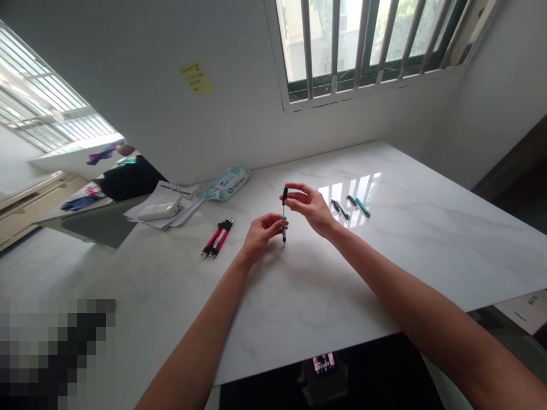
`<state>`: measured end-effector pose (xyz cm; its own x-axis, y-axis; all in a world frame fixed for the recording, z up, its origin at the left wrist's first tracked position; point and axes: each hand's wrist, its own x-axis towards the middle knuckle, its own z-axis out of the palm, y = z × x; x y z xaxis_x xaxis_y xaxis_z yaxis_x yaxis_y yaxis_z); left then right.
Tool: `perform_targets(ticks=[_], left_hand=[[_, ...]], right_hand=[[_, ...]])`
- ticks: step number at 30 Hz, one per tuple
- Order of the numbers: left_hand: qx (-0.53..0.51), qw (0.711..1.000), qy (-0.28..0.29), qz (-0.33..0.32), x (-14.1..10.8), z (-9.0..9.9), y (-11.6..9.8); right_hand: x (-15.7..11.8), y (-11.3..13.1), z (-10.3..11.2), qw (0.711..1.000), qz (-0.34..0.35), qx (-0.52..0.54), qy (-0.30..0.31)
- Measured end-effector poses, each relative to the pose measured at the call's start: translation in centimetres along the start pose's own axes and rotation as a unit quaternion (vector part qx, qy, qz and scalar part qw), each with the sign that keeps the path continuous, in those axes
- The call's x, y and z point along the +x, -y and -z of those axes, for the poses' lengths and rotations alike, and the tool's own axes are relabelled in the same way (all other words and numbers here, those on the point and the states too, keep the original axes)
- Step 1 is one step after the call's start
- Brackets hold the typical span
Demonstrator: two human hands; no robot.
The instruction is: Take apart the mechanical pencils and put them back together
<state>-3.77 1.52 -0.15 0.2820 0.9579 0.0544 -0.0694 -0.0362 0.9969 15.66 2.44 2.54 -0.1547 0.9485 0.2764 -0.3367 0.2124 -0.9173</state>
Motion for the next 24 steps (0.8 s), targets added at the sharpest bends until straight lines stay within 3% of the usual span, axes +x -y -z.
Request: perform_targets(ticks=[9, 17, 24], left_hand=[[0.001, 1.000, 0.015, 0.007, 0.1, -0.4, 0.4], [0.004, 1.000, 0.018, 0.017, 0.1, -0.7, 0.3], [0.025, 0.999, -0.019, -0.004, 0.5, -0.3, 0.2]], right_hand=[[1.1, 0.9, 2.0, 0.997, 0.012, 0.013, -0.081], [1.1, 0.1, 2.0, 0.998, 0.009, -0.008, -0.063], [1.2, -1.0, 2.7, 0.993, 0.016, -0.096, -0.062]])
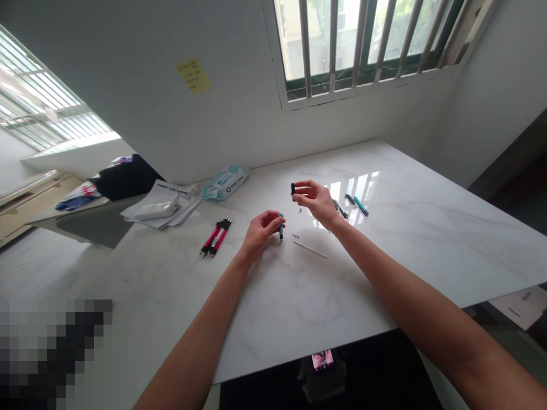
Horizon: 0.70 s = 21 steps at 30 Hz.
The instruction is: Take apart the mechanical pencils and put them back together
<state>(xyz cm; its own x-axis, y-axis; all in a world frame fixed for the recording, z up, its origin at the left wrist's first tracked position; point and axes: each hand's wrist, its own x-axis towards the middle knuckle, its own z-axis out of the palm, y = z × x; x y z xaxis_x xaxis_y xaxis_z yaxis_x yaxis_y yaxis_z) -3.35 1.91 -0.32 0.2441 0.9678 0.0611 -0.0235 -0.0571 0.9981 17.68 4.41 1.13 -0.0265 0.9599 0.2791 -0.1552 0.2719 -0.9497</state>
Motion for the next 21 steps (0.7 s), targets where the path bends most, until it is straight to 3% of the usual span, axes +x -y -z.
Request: perform_targets(ticks=[4, 8, 14, 21], left_hand=[[0.107, 0.993, -0.020, -0.041, -0.1, 0.4, -0.2], [0.292, 0.949, 0.030, -0.119, -0.9, 0.3, -0.6], [0.320, 0.933, 0.101, -0.134, -1.3, 0.8, -0.9], [0.339, 0.922, 0.145, -0.120, -1.1, 1.7, -0.7]], right_hand=[[0.1, -0.6, 1.0, 0.980, 0.052, -0.192, -0.018], [-0.2, -0.9, 1.4, 0.926, 0.084, -0.367, 0.024], [-1.0, -0.5, 0.7, 0.849, 0.045, -0.520, 0.075], [-0.9, -1.4, 0.2, 0.805, 0.031, -0.588, 0.066]])
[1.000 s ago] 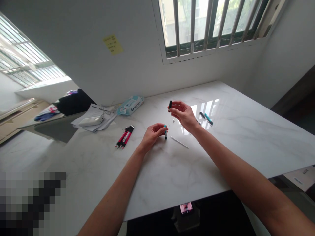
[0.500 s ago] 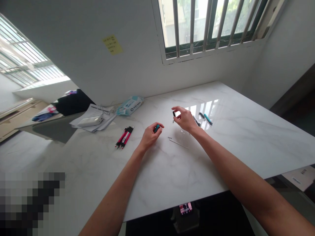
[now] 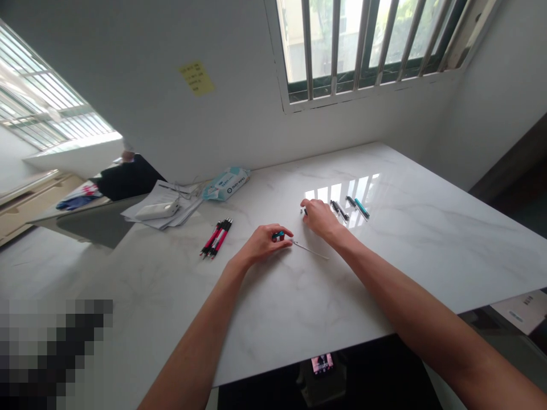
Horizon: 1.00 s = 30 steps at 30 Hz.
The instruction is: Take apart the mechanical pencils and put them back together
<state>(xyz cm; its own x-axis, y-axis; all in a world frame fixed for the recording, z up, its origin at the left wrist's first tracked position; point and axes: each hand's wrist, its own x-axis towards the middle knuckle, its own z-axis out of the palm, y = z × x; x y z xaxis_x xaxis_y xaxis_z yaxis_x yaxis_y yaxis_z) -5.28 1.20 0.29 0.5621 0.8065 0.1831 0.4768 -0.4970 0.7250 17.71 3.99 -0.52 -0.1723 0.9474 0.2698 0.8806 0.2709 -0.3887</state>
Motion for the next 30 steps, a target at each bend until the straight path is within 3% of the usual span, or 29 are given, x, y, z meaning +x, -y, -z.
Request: perform_targets(ticks=[7, 14, 21, 26, 30], left_hand=[[0.074, 0.996, 0.037, 0.039, 0.1, -0.3, -0.5], [0.120, 0.991, 0.021, 0.050, 0.2, -0.7, -1.3], [0.180, 0.978, -0.035, 0.101, 0.0, -1.0, -1.6], [0.253, 0.950, -0.067, 0.171, 1.4, -1.8, -1.8], [0.295, 0.929, -0.076, 0.212, 4.0, -2.8, -1.9]], right_hand=[[0.0, 0.5, 0.4, 0.997, -0.012, -0.036, 0.074], [-0.9, 2.1, 3.4, 0.996, -0.031, -0.035, 0.080], [-6.7, 4.4, 4.5, 0.976, -0.006, -0.040, 0.215], [-11.1, 3.0, 4.2, 0.981, -0.024, -0.033, 0.191], [-10.6, 2.1, 4.3, 0.982, -0.056, -0.060, 0.170]])
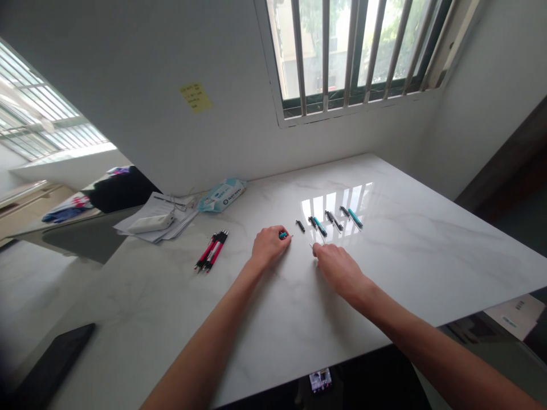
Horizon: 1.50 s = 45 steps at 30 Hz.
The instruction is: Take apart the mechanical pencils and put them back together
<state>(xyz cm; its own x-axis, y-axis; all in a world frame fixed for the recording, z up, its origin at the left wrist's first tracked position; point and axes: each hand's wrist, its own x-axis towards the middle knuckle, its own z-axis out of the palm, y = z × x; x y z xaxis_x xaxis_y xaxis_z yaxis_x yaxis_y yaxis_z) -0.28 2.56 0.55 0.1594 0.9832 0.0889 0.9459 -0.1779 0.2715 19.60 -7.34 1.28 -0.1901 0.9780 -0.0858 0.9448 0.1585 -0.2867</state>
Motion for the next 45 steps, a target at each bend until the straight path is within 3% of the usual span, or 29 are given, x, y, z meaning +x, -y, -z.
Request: perform_targets(ticks=[5, 15, 26, 37, 45], left_hand=[[0.020, 0.999, -0.005, 0.040, 1.8, -1.0, -1.6], [0.020, 0.999, -0.009, 0.039, 1.6, -1.3, -2.7], [-0.012, 0.999, -0.022, 0.032, 2.0, -1.6, -2.1], [-0.026, 0.999, -0.023, 0.028, 1.7, -2.1, -2.3], [-0.103, 0.994, -0.030, 0.007, 0.7, 0.2, -2.3]], right_hand=[[3.3, 0.5, 0.8, 0.999, -0.032, -0.033, 0.002], [6.8, 2.6, 1.8, 0.999, -0.027, -0.030, -0.012], [7.9, 1.9, 1.0, 0.999, 0.017, -0.007, -0.041], [7.7, 1.7, 0.4, 0.998, 0.016, 0.027, -0.061], [7.9, 1.2, 0.6, 0.995, 0.020, 0.048, -0.083]])
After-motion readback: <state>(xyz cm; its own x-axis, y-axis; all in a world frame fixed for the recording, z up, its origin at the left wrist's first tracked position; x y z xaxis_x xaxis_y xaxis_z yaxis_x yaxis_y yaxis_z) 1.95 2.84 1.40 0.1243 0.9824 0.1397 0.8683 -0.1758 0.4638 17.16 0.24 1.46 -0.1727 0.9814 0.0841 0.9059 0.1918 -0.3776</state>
